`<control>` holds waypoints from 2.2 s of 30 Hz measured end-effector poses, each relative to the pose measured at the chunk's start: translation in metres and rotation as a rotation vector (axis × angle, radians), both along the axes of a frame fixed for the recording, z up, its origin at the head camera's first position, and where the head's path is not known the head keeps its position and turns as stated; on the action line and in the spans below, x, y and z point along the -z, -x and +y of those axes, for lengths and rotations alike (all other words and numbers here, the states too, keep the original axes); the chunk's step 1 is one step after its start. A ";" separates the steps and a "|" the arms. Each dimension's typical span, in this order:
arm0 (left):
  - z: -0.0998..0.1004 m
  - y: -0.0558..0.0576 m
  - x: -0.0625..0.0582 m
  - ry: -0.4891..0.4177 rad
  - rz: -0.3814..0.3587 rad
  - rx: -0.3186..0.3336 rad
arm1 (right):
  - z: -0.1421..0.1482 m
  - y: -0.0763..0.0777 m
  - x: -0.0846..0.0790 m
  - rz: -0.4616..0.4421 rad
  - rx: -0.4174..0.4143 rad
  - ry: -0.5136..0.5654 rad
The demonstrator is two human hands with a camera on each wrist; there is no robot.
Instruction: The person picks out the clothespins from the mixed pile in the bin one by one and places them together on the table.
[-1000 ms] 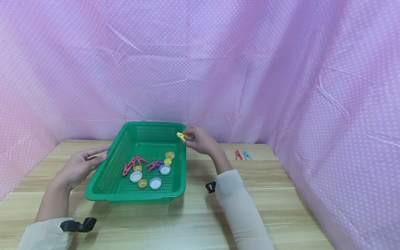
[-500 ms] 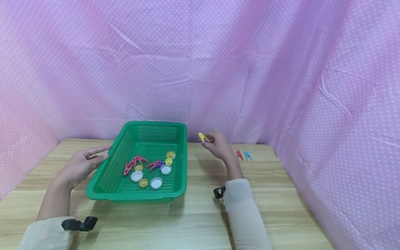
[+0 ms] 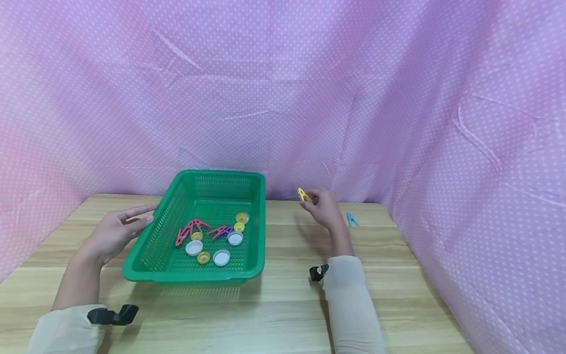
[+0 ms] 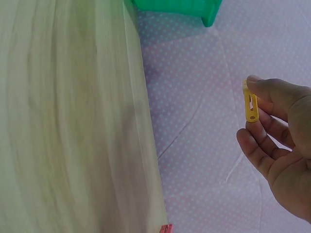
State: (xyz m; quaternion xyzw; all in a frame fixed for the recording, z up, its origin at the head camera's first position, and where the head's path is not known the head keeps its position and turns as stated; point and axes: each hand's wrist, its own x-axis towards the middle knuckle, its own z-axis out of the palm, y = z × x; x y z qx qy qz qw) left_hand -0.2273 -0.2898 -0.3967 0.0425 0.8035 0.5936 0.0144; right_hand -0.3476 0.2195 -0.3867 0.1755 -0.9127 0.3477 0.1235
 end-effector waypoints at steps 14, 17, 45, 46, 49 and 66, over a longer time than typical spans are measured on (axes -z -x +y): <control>0.000 0.002 -0.001 -0.004 -0.006 -0.010 | 0.024 0.008 0.015 -0.015 0.071 0.021; 0.000 0.003 -0.001 -0.004 -0.006 -0.008 | 0.030 0.010 0.019 -0.019 0.087 0.016; 0.000 0.003 0.001 -0.004 -0.015 -0.007 | 0.056 0.009 0.044 -0.167 0.170 0.000; 0.000 0.003 0.001 0.001 -0.016 -0.007 | 0.056 0.009 0.044 -0.167 0.169 -0.010; 0.000 0.003 0.001 0.012 -0.014 -0.006 | 0.056 0.008 0.043 -0.194 0.167 -0.025; 0.000 0.002 0.001 -0.005 -0.006 -0.010 | 0.057 0.009 0.046 -0.260 0.174 -0.086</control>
